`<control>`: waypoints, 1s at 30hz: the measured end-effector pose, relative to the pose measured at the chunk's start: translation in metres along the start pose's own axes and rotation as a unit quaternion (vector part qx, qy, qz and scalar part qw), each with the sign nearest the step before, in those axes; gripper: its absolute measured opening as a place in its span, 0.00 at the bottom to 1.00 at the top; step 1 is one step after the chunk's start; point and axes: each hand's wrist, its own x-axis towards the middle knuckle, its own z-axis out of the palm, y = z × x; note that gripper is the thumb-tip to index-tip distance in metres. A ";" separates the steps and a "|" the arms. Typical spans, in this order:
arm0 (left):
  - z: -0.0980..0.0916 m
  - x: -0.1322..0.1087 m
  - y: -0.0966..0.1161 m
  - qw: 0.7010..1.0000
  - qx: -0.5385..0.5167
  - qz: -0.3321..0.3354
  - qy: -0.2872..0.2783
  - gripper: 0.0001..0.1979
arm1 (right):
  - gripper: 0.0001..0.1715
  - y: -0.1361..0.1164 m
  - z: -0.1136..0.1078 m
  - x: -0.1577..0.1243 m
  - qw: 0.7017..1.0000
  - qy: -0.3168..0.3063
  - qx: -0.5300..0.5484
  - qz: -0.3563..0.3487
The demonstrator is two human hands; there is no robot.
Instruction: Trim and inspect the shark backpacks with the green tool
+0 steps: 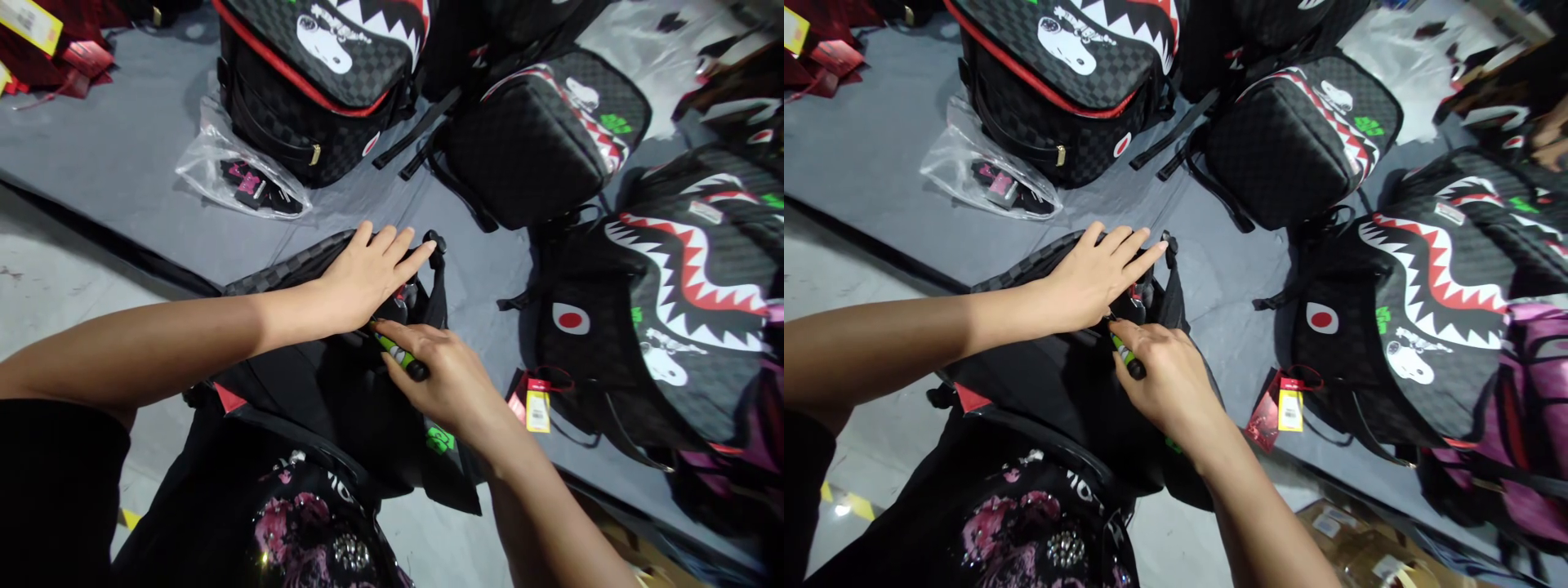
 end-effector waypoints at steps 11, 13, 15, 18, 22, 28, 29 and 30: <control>-0.002 0.004 0.001 1.000 0.008 -0.005 -0.012 0.44 | 0.20 -0.001 0.006 0.001 0.999 0.035 -0.010 -0.008; -0.004 0.004 0.001 1.000 0.010 -0.007 -0.020 0.43 | 0.20 -0.003 0.007 0.001 0.999 0.048 -0.001 -0.014; -0.005 0.004 0.001 1.000 0.016 -0.002 -0.023 0.42 | 0.20 -0.004 0.007 0.002 0.999 0.048 -0.003 -0.008; -0.006 0.003 0.000 0.999 0.022 0.004 -0.025 0.42 | 0.19 -0.004 0.006 0.003 0.999 0.038 -0.004 -0.001; -0.006 0.004 -0.001 0.999 0.020 0.004 -0.030 0.42 | 0.20 -0.005 0.005 0.005 0.999 0.036 0.019 0.000; -0.005 0.005 -0.002 0.999 0.017 0.003 -0.029 0.43 | 0.19 -0.007 0.007 0.006 0.999 0.050 0.004 0.010; -0.005 0.005 -0.002 1.000 0.017 0.005 -0.026 0.42 | 0.19 -0.008 0.008 0.006 0.999 0.052 -0.006 0.016; -0.004 0.004 -0.002 1.000 0.017 0.007 -0.023 0.42 | 0.18 -0.008 0.008 0.007 0.998 0.053 -0.012 0.020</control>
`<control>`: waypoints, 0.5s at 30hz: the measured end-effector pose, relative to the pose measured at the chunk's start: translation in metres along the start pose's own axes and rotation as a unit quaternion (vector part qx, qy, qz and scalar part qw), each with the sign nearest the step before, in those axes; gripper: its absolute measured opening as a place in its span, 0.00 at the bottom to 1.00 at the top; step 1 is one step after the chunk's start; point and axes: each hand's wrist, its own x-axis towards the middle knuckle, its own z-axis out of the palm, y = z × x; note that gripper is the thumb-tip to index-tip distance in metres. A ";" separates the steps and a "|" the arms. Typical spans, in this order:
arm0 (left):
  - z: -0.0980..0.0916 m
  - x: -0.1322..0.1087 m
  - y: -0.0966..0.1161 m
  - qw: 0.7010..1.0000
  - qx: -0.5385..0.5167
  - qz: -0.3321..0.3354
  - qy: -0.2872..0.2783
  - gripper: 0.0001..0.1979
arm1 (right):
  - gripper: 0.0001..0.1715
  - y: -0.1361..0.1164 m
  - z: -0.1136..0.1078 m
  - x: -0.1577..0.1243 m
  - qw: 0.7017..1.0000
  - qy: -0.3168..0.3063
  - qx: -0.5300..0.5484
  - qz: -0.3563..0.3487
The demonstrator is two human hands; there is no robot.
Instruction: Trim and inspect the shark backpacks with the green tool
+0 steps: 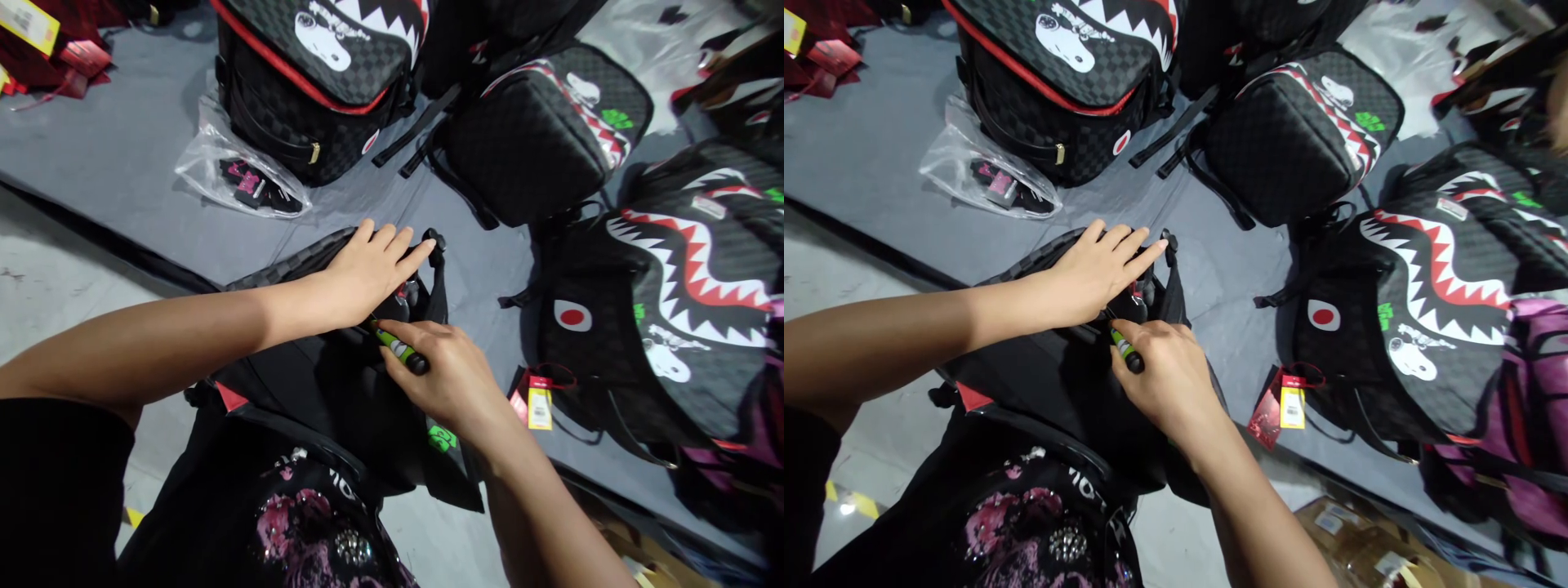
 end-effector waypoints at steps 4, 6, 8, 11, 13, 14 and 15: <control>0.001 -0.002 0.000 1.000 -0.001 0.001 0.014 0.41 | 0.19 -0.001 0.000 -0.001 1.000 0.008 0.007 -0.009; 0.002 -0.002 -0.001 1.000 -0.001 0.001 0.022 0.40 | 0.18 -0.002 0.000 -0.002 1.000 0.013 -0.017 0.001; 0.003 -0.003 -0.001 1.000 -0.002 0.003 0.029 0.39 | 0.17 -0.002 0.002 -0.003 0.999 0.026 -0.039 0.012; 0.004 -0.003 -0.001 0.999 -0.007 0.002 0.032 0.39 | 0.15 -0.002 0.009 -0.003 0.998 0.055 0.008 0.006; 0.004 -0.003 -0.001 0.999 -0.010 0.000 0.031 0.39 | 0.16 -0.003 0.015 -0.005 0.995 0.082 0.063 0.005; 0.004 -0.003 -0.001 0.999 -0.010 -0.001 0.030 0.38 | 0.16 -0.003 0.018 -0.006 0.992 0.095 0.080 0.010; 0.004 -0.003 -0.001 0.999 -0.011 -0.003 0.031 0.38 | 0.16 -0.003 0.020 -0.007 0.990 0.108 0.085 0.020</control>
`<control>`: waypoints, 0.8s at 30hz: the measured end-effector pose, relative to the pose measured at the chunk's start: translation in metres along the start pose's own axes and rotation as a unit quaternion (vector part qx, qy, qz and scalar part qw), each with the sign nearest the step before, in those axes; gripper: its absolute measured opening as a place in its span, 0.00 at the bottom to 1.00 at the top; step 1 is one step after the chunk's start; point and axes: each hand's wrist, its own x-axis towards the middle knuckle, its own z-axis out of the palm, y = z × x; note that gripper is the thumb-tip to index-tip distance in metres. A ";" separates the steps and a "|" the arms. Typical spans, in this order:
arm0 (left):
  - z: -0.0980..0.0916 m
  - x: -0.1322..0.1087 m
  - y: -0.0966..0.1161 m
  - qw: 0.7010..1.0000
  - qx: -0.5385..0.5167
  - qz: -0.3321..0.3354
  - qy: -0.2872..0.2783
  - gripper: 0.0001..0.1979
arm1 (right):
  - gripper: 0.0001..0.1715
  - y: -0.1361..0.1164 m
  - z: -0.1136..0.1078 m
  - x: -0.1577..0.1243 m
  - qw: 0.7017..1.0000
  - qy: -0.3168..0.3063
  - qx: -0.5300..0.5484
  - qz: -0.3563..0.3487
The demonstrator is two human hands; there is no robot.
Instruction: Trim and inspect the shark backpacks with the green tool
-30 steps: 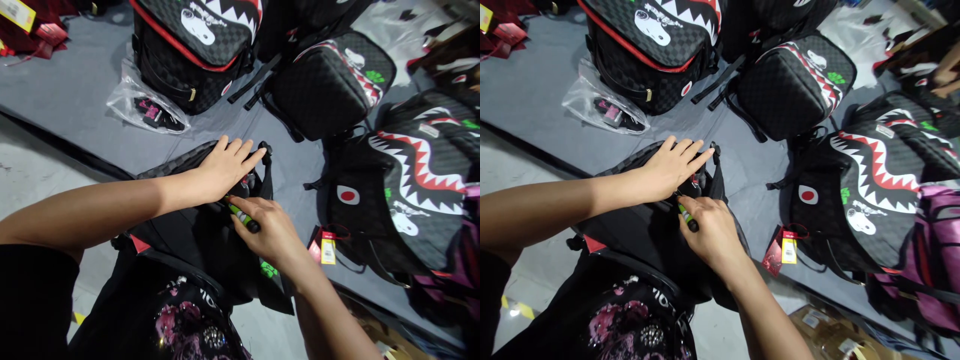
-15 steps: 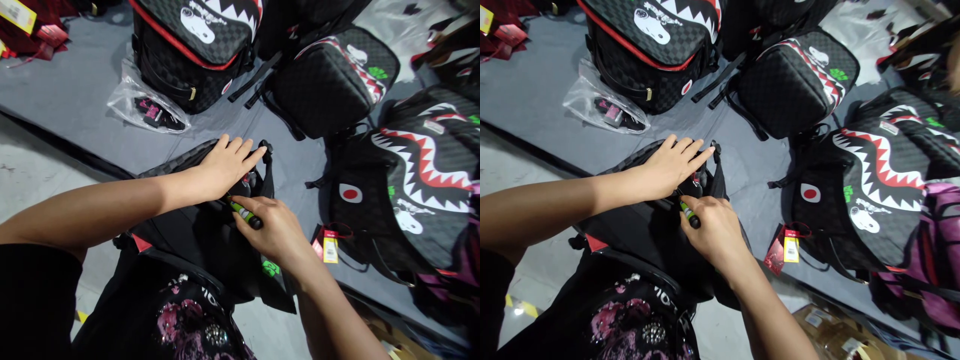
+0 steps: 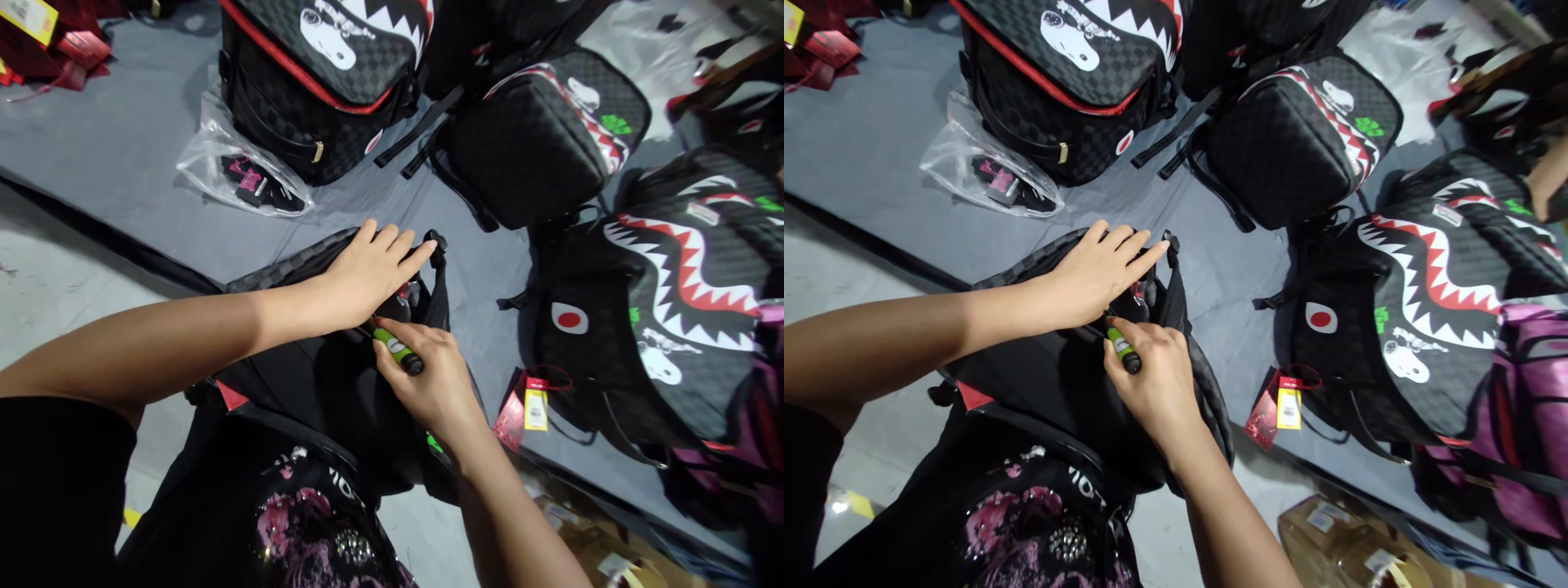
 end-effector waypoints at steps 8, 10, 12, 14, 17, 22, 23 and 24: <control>-0.001 0.000 0.000 1.000 -0.004 -0.002 0.003 0.36 | 0.17 -0.005 0.008 -0.002 0.996 0.037 0.066 0.043; 0.000 0.000 0.000 1.000 -0.006 -0.001 0.006 0.34 | 0.17 -0.005 0.009 -0.002 0.996 0.043 0.040 0.065; 0.000 0.000 0.000 1.000 -0.007 -0.001 0.009 0.34 | 0.17 -0.006 0.008 -0.002 0.996 0.038 0.034 0.069; 0.001 0.000 -0.001 1.000 -0.009 -0.001 0.009 0.34 | 0.17 -0.007 0.006 -0.003 0.996 0.033 0.056 0.066; 0.000 -0.001 -0.001 1.000 -0.016 0.000 0.009 0.35 | 0.16 -0.009 0.005 -0.004 0.995 0.038 0.035 0.086; 0.000 0.000 -0.001 1.000 -0.023 -0.001 0.006 0.36 | 0.16 -0.008 0.009 -0.004 0.995 0.054 0.043 0.073; 0.001 0.000 -0.001 1.000 -0.024 -0.002 0.005 0.36 | 0.16 -0.007 0.010 -0.004 0.994 0.053 0.060 0.068; 0.001 0.000 -0.001 1.000 -0.025 -0.002 0.004 0.37 | 0.15 -0.006 0.012 -0.004 0.994 0.057 0.069 0.067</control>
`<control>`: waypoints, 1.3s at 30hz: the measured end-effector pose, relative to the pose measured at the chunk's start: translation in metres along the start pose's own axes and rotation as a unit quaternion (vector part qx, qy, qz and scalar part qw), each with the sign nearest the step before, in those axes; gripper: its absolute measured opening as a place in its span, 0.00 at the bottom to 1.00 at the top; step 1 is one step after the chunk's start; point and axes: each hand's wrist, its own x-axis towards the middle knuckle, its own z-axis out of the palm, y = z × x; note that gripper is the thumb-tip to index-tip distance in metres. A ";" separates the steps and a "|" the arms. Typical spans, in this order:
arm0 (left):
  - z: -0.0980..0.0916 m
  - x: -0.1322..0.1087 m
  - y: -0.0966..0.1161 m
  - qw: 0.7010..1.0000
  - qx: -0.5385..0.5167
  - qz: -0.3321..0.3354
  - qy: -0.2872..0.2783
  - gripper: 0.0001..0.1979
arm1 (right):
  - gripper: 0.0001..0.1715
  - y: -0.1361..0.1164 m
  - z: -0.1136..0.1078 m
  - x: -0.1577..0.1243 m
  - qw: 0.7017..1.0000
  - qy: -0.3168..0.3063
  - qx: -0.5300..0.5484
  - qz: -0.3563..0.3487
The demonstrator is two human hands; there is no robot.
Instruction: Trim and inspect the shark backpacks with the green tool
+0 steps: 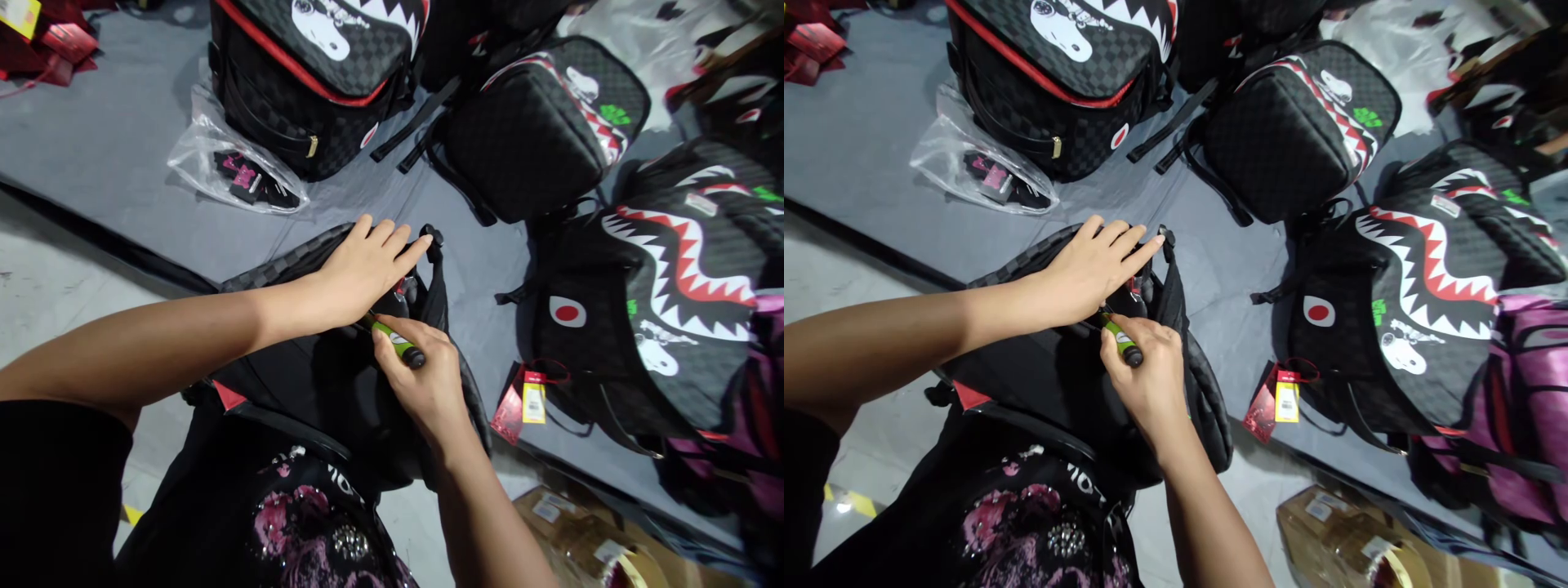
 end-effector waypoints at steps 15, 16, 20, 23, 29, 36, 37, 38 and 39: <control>0.001 0.001 0.002 1.000 0.020 -0.009 0.000 0.36 | 0.15 -0.004 -0.001 0.004 1.000 -0.003 -0.009 -0.005; 0.000 0.001 0.002 1.000 0.020 -0.009 -0.003 0.36 | 0.15 -0.004 -0.002 0.004 1.000 -0.007 -0.024 -0.002; 0.000 0.001 0.002 1.000 0.015 -0.009 -0.006 0.36 | 0.15 -0.003 -0.006 0.005 0.997 -0.021 -0.070 0.000; 0.001 0.001 0.002 1.000 0.007 -0.011 -0.001 0.36 | 0.16 -0.003 -0.005 0.005 0.999 -0.028 -0.034 -0.016; 0.000 0.001 0.001 1.000 0.008 -0.005 -0.002 0.36 | 0.15 -0.003 -0.005 0.004 0.999 -0.023 -0.048 -0.007; -0.004 0.003 -0.002 1.000 0.013 0.004 -0.025 0.41 | 0.15 -0.005 -0.005 0.006 0.999 -0.031 -0.008 -0.013; -0.005 0.003 -0.004 0.999 0.016 0.007 -0.032 0.42 | 0.16 -0.005 -0.005 0.006 0.999 -0.038 0.013 -0.017; -0.006 0.003 -0.006 0.999 0.018 0.014 -0.039 0.42 | 0.16 -0.005 -0.006 0.005 0.998 -0.045 0.031 -0.014; -0.008 0.002 -0.009 0.998 0.021 0.024 -0.045 0.43 | 0.17 -0.005 -0.007 0.004 0.998 -0.048 0.039 -0.005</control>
